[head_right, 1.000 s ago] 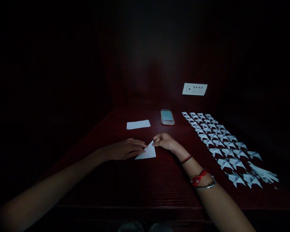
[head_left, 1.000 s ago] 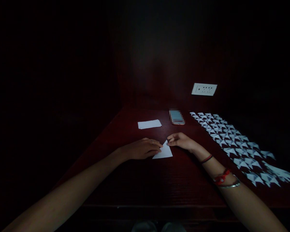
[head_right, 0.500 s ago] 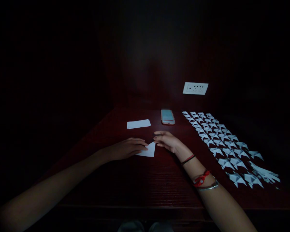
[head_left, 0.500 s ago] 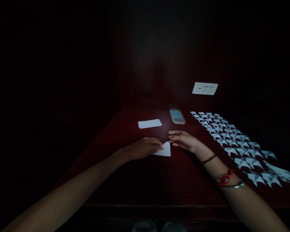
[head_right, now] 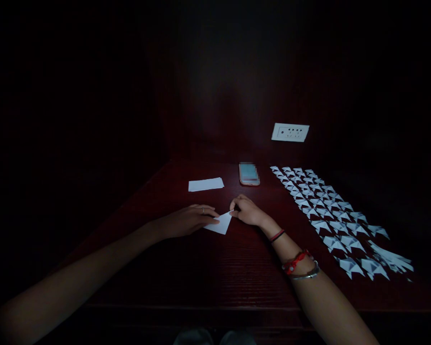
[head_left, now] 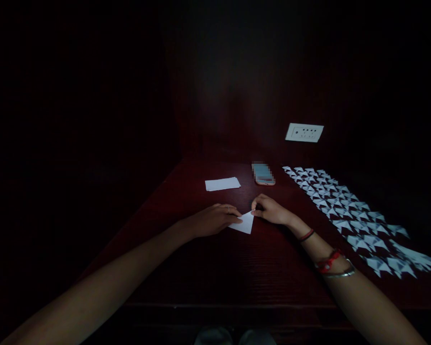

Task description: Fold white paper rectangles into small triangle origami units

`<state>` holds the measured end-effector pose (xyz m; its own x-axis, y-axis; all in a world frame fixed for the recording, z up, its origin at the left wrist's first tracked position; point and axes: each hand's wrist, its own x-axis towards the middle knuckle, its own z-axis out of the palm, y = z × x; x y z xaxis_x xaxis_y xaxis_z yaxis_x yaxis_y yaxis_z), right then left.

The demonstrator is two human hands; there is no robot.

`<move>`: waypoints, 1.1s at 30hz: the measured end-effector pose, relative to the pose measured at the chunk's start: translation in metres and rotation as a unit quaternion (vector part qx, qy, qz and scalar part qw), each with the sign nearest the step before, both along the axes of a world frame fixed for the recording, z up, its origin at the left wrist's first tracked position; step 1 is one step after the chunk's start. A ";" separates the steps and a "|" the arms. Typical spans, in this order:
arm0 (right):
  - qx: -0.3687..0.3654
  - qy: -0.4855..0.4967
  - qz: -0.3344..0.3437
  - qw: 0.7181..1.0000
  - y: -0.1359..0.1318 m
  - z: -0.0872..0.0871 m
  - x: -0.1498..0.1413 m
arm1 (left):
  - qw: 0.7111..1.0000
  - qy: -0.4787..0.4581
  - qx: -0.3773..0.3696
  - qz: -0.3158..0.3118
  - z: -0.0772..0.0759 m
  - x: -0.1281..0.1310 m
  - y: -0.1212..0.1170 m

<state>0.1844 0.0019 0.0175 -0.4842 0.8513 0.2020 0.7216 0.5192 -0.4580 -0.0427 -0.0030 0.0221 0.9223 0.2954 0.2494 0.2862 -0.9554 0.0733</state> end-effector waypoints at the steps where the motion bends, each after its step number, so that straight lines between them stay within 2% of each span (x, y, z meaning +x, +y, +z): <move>1: -0.003 0.000 -0.001 1.000 0.000 0.001 0.000 | 1.000 -0.002 0.000 0.000 0.000 0.000 0.000; 7: -0.060 0.075 -0.026 0.995 -0.001 -0.001 -0.002 | 1.000 -0.015 -0.005 0.011 0.000 0.002 -0.003; 11: -0.057 0.156 -0.049 0.985 -0.001 -0.002 -0.006 | 0.999 -0.012 0.007 0.034 0.000 0.003 -0.004; 16: -0.081 0.179 -0.090 0.976 -0.001 -0.001 -0.009 | 0.998 -0.003 0.024 0.065 -0.003 0.000 0.000; 20: -0.065 0.143 -0.038 0.987 -0.007 0.005 -0.012 | 0.995 -0.015 0.020 0.095 -0.005 -0.001 0.003; 26: -0.010 0.069 0.081 0.994 -0.020 0.019 -0.017 | 0.994 -0.012 0.019 0.111 -0.004 -0.001 0.002; 33: 0.040 0.006 0.156 0.987 -0.021 0.017 -0.016 | 0.994 -0.012 0.017 0.111 -0.005 0.000 0.002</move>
